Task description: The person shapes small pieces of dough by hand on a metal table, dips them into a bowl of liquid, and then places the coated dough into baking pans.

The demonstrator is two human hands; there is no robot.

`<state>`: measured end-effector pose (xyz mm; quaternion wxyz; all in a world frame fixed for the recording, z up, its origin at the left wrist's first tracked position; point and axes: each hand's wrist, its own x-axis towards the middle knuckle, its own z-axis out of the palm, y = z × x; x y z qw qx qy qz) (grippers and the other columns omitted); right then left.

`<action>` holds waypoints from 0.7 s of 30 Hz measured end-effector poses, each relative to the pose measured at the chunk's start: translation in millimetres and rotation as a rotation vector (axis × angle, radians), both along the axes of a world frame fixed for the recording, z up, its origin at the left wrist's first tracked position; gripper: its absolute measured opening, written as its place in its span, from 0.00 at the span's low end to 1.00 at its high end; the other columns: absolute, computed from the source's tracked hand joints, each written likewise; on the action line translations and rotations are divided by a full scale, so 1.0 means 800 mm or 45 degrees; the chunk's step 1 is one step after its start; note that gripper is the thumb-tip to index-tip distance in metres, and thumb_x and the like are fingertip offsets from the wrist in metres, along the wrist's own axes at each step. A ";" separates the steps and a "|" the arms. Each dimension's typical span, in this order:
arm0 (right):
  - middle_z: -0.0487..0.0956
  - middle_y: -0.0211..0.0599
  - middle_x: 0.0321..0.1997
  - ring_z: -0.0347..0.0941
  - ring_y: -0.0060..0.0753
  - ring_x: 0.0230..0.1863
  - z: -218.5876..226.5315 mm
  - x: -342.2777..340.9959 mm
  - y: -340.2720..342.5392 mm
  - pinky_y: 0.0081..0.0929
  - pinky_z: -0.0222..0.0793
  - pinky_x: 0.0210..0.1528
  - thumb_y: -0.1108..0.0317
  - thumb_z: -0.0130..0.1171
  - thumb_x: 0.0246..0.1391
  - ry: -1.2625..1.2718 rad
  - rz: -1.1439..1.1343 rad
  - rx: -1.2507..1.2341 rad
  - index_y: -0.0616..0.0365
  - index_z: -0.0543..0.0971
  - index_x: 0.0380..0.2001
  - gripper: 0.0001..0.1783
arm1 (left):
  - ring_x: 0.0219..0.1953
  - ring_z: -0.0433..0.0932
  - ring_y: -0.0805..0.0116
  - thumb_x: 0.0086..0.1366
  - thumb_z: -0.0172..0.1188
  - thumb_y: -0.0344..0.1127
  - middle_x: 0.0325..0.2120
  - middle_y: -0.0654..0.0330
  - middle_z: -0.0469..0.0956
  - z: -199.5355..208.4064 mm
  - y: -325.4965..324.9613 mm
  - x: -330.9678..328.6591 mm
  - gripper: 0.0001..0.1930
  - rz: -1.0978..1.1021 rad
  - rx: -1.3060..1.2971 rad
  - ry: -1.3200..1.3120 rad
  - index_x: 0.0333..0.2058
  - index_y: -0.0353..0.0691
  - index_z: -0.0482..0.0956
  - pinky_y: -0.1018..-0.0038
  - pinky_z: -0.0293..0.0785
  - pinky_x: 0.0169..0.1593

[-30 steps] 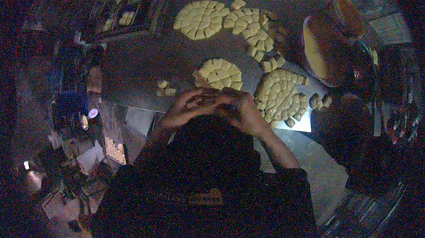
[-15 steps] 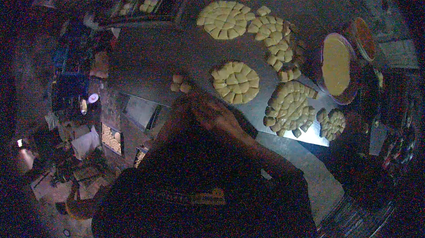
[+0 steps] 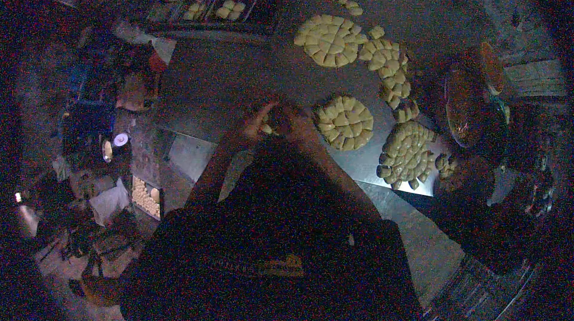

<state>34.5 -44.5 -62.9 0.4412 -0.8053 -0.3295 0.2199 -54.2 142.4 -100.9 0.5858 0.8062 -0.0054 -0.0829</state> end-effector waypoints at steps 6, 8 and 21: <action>0.70 0.50 0.62 0.70 0.61 0.57 0.019 0.004 -0.009 0.50 0.65 0.60 0.60 0.59 0.56 -0.561 0.398 -0.232 0.55 0.70 0.59 0.28 | 0.71 0.51 0.49 0.48 0.72 0.36 0.69 0.47 0.54 -0.019 0.018 0.002 0.52 -0.141 0.016 -0.053 0.70 0.47 0.53 0.55 0.50 0.70; 0.71 0.52 0.59 0.69 0.61 0.57 0.025 -0.002 -0.003 0.50 0.69 0.52 0.61 0.62 0.51 -0.991 0.504 -0.260 0.53 0.71 0.58 0.30 | 0.72 0.49 0.49 0.50 0.71 0.38 0.70 0.47 0.52 0.016 0.031 0.006 0.50 -0.139 0.186 -0.132 0.70 0.47 0.53 0.54 0.48 0.71; 0.60 0.42 0.72 0.57 0.43 0.71 0.070 0.098 0.140 0.37 0.59 0.66 0.54 0.51 0.66 0.172 0.590 0.046 0.51 0.57 0.70 0.34 | 0.66 0.62 0.49 0.64 0.63 0.37 0.64 0.46 0.62 0.032 0.126 -0.050 0.37 0.478 0.310 -0.098 0.68 0.41 0.55 0.57 0.59 0.67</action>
